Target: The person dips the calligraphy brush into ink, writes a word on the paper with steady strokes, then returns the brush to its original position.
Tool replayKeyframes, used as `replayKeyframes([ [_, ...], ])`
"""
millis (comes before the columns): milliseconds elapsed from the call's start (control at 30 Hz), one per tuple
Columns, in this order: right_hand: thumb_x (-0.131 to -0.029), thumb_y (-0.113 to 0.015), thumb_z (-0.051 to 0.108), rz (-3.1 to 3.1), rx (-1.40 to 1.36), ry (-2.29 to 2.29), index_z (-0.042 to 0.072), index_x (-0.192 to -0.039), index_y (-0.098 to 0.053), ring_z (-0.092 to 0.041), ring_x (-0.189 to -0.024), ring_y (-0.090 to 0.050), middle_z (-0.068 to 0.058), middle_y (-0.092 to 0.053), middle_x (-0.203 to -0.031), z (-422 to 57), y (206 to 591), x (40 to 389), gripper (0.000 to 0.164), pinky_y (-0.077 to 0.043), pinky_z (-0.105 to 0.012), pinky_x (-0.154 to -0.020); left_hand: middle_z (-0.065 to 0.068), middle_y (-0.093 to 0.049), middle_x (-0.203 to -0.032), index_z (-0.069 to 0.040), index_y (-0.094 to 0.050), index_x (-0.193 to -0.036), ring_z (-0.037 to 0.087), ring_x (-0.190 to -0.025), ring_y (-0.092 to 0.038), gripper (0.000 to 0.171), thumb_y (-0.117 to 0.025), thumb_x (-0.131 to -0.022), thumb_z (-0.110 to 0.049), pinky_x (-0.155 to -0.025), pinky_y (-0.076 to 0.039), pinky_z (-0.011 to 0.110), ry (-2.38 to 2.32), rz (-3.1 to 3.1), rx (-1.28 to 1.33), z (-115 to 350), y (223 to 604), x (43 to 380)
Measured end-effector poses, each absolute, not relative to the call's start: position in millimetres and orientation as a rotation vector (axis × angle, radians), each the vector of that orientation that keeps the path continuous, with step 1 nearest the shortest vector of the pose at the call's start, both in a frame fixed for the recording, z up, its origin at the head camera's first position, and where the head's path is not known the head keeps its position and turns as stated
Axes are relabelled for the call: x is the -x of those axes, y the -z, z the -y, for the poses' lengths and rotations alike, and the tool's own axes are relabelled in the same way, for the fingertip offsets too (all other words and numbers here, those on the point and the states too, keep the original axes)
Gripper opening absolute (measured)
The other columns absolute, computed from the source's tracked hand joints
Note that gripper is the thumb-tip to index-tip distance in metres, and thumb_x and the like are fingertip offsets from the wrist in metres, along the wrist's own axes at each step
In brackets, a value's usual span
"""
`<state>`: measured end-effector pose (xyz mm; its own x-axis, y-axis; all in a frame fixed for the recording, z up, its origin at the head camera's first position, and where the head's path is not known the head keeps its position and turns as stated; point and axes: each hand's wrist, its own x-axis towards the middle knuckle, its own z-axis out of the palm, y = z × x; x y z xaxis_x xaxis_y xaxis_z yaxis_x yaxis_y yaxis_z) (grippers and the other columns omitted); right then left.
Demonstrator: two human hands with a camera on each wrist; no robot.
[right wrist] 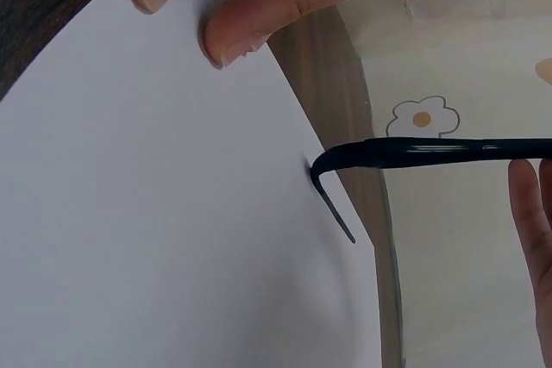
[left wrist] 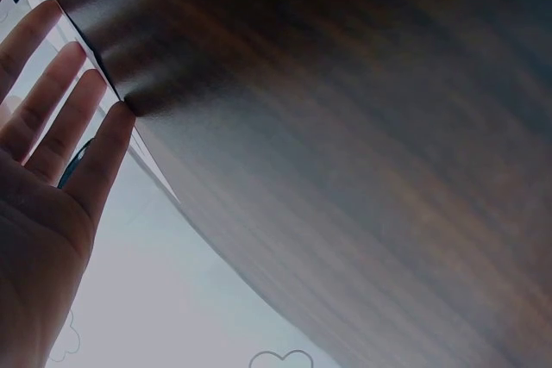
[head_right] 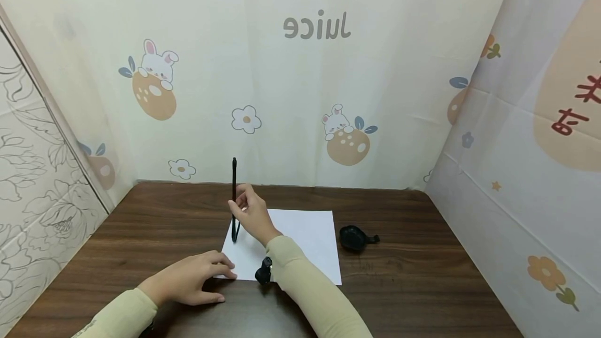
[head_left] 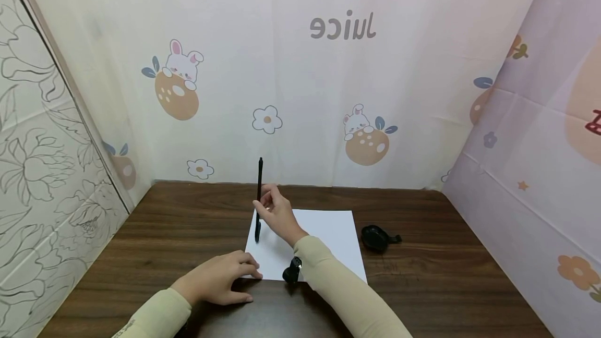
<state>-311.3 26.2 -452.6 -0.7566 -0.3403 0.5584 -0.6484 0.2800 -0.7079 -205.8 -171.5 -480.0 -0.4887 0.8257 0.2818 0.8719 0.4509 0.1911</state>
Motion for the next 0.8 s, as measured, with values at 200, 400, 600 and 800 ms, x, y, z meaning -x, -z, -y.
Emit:
replayKeyframes([
  [200,-0.099,-0.064,0.013,2.269,-0.890,-1.540,0.016,-0.120,-0.048,-0.011,-0.082,-0.059,-0.001,-0.056,-0.089,-25.9,453.8,311.3,0.026,-0.055,-0.026,-0.072,-0.003,-0.060,-0.117,-0.022,-0.072,-0.114,0.009,-0.104,-0.059,0.034,-0.078,-0.085,-0.040,-0.086,-0.052,0.028,0.465,2.557,1.495,171.6,480.7,205.4],
  [400,-0.099,-0.064,0.013,2.261,-0.894,-1.521,0.015,-0.119,-0.049,-0.011,-0.080,-0.058,0.000,-0.055,-0.088,-26.6,451.5,310.9,0.025,-0.053,-0.025,-0.070,-0.004,-0.060,-0.116,-0.021,-0.072,-0.113,0.008,-0.102,-0.059,0.034,-0.079,-0.086,-0.039,-0.085,-0.052,0.027,0.484,2.552,1.498,171.1,478.6,205.1],
  [600,-0.099,-0.064,0.016,2.249,-0.872,-1.527,0.014,-0.119,-0.050,-0.011,-0.072,-0.058,-0.001,-0.056,-0.088,-28.0,447.7,313.1,0.023,-0.052,-0.025,-0.065,-0.003,-0.060,-0.116,-0.020,-0.072,-0.113,0.008,-0.103,-0.059,0.033,-0.078,-0.086,-0.039,-0.085,-0.052,0.026,0.495,2.526,1.512,170.8,478.2,204.8],
  [800,-0.100,-0.063,0.017,2.220,-0.865,-1.522,0.013,-0.120,-0.050,-0.012,-0.073,-0.058,-0.002,-0.057,-0.090,-30.4,441.5,315.1,0.025,-0.053,-0.025,-0.065,-0.004,-0.060,-0.117,-0.021,-0.072,-0.114,0.008,-0.103,-0.059,0.034,-0.079,-0.086,-0.039,-0.085,-0.052,0.027,0.498,2.547,1.504,170.7,478.8,205.1],
])
